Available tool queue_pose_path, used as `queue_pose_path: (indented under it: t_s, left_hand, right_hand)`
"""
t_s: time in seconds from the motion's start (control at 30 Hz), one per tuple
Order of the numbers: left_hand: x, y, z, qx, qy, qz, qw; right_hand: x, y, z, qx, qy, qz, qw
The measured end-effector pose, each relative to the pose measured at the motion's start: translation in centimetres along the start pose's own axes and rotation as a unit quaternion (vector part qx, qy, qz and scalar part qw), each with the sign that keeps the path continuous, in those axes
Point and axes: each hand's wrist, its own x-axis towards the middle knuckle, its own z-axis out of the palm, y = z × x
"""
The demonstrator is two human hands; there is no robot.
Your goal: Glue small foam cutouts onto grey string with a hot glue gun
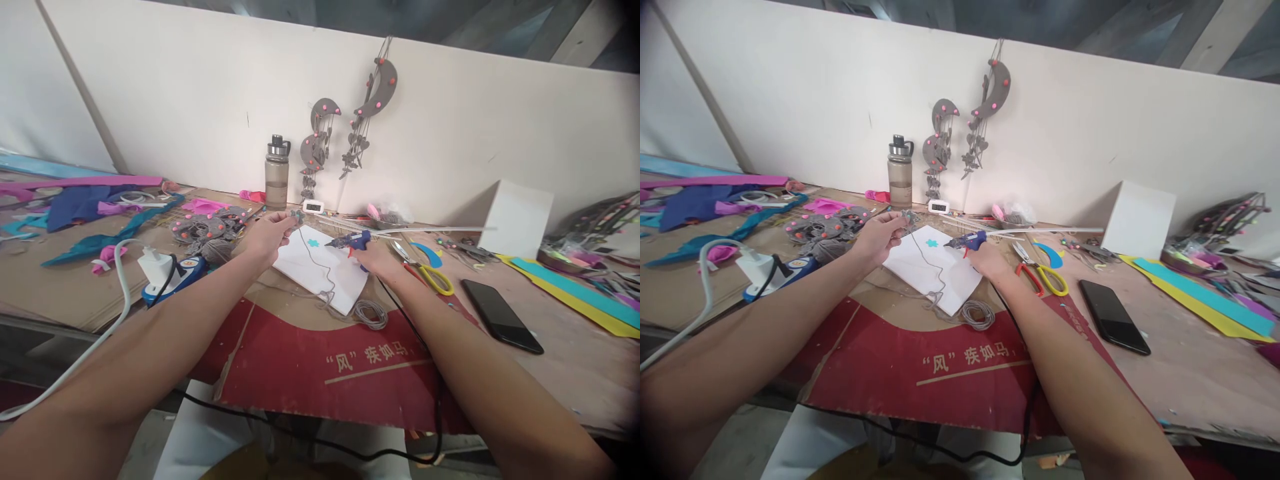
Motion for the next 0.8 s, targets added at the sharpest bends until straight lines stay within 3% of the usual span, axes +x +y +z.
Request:
queue_pose_path:
  t_s: [0.13, 0.2, 0.27, 0.33, 0.43, 0.5, 0.6, 0.7, 0.8]
  left_hand:
    - [-0.3, -0.3, 0.3, 0.039, -0.008, 0.037, 0.999]
    - [-0.6, -0.2, 0.6, 0.058, -0.002, 0.062, 0.996]
    - [-1.1, 0.1, 1.0, 0.088, 0.01, 0.088, 0.992]
    - [-1.8, 0.4, 1.6, 0.136, 0.021, 0.116, 0.984]
    - [-2.8, 0.9, 2.3, 0.223, 0.026, 0.175, 0.959]
    - [-3.4, 1.1, 2.6, 0.268, 0.02, 0.218, 0.938]
    - [-4.1, 1.2, 3.0, 0.294, 0.008, 0.248, 0.923]
    - [-4.2, 1.1, 3.2, 0.276, 0.014, 0.222, 0.935]
    - [-4.0, 0.8, 3.3, 0.246, 0.022, 0.184, 0.951]
  right_hand:
    - [-0.6, 0.4, -0.6, -0.095, 0.023, -0.023, 0.995]
    - [-1.4, -0.2, -1.0, -0.122, 0.072, -0.047, 0.989]
    - [-2.4, -1.3, -1.1, -0.079, 0.136, -0.101, 0.982]
    - [-3.4, -2.9, -0.9, 0.043, 0.164, -0.178, 0.969]
    - [-5.1, -5.4, 0.1, 0.282, 0.083, -0.229, 0.928]
    - [-6.1, -6.7, 0.8, 0.422, 0.0, -0.207, 0.883]
    - [-7.1, -7.9, 1.4, 0.532, -0.077, -0.155, 0.829]
    - [-7.1, -8.0, 1.3, 0.562, -0.084, -0.121, 0.814]
    - [-6.6, -7.6, 1.2, 0.539, -0.03, -0.121, 0.833]
